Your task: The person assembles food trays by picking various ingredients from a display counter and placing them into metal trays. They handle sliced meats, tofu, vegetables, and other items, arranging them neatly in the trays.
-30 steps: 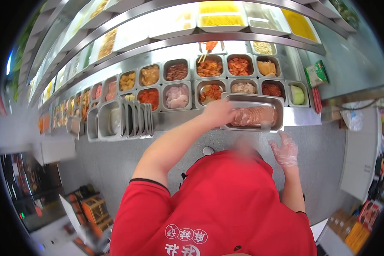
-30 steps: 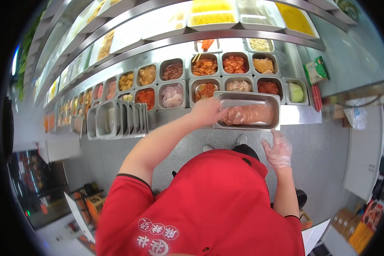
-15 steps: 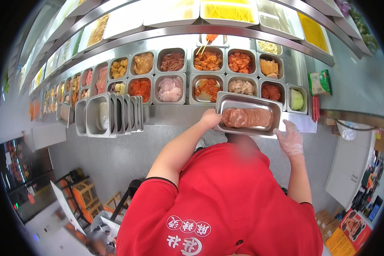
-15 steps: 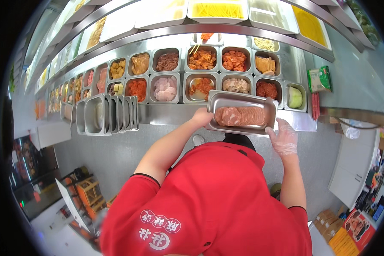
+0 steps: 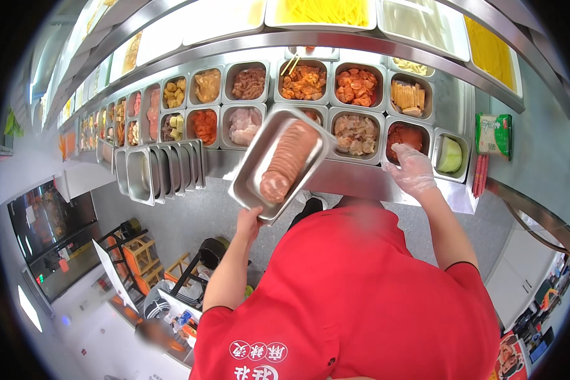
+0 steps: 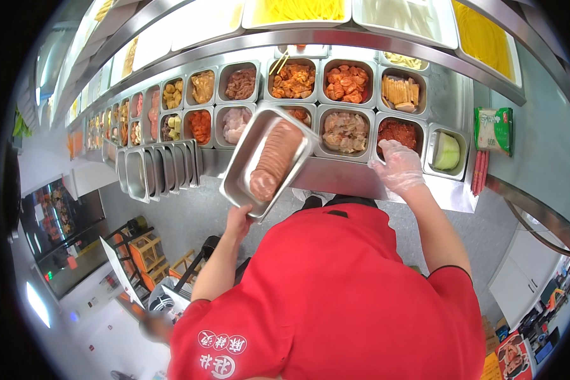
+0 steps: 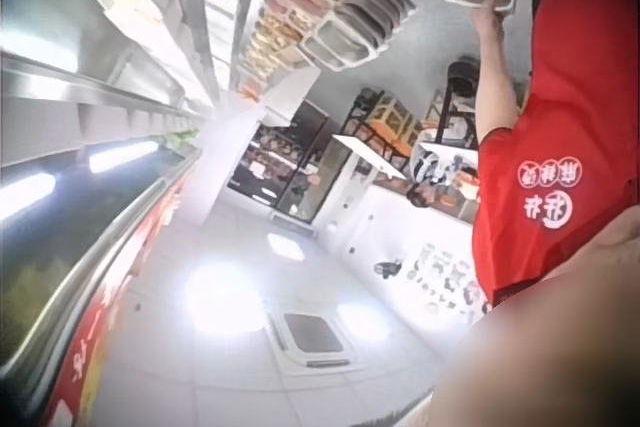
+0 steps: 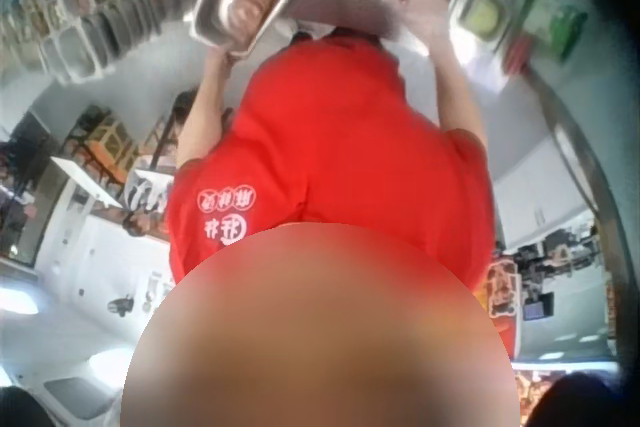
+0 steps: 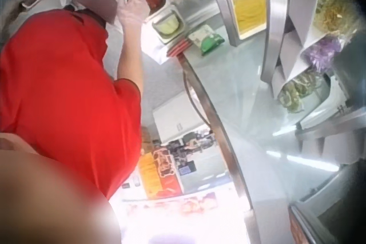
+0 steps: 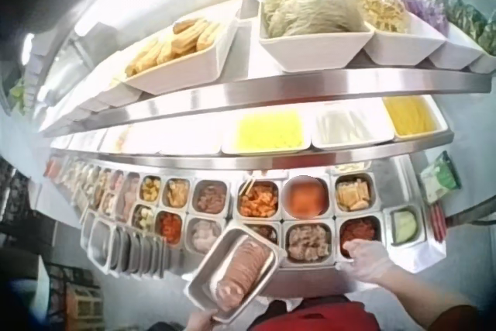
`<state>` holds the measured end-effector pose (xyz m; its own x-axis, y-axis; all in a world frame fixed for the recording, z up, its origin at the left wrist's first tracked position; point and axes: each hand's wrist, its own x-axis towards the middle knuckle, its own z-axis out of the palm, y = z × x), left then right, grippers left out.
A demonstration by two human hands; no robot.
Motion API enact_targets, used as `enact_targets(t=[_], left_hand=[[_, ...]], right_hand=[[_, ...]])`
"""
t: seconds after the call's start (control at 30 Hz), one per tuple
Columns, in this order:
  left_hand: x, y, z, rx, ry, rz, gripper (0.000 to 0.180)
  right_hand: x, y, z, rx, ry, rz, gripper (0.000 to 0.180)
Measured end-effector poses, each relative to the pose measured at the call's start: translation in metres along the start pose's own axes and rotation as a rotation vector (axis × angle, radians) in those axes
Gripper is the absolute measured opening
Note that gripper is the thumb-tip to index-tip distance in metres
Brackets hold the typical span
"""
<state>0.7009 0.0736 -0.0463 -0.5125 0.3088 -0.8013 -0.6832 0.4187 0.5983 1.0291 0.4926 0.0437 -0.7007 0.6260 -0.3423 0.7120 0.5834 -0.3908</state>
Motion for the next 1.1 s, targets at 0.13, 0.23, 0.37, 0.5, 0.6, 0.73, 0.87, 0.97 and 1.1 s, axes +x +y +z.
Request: enact_targets(t=[0.13, 0.23, 0.37, 0.5, 0.6, 0.73, 0.87, 0.97, 1.1], left_hand=[[-0.012, -0.036, -0.012, -0.245, 0.125, -0.083, 0.031], [-0.008, -0.054, -0.022, -0.368, 0.184, -0.187, 0.025], [0.006, -0.066, -0.039, -0.425, 0.142, -0.238, 0.024], [0.033, -0.073, -0.054, -0.445, 0.07, -0.258, 0.023], [0.043, -0.077, -0.055, -0.463, 0.016, -0.205, 0.024], [0.041, -0.067, -0.034, -0.557, -0.015, -0.094, 0.025], [0.032, -0.047, -0.015, -0.528, 0.085, -0.103, 0.027], [0.031, -0.038, -0.013, -0.512, 0.131, -0.168, 0.028], [0.026, -0.033, -0.021, -0.413, 0.093, -0.198, 0.036]], right_hand=[[0.005, -0.014, 0.003, 0.015, -0.053, -0.001, 0.051], [0.0, -0.027, 0.005, -0.027, -0.161, 0.058, 0.051], [-0.015, -0.042, 0.009, -0.05, -0.184, 0.094, 0.052], [-0.037, -0.052, 0.016, -0.034, -0.15, 0.141, 0.053], [-0.055, -0.056, 0.022, -0.023, -0.144, 0.183, 0.06], [-0.072, -0.058, 0.031, -0.032, -0.172, 0.247, 0.059], [-0.08, -0.053, 0.04, -0.053, -0.121, 0.21, 0.065], [-0.083, -0.049, 0.046, -0.043, -0.099, 0.206, 0.071], [-0.085, -0.048, 0.049, -0.047, -0.085, 0.215, 0.081]])
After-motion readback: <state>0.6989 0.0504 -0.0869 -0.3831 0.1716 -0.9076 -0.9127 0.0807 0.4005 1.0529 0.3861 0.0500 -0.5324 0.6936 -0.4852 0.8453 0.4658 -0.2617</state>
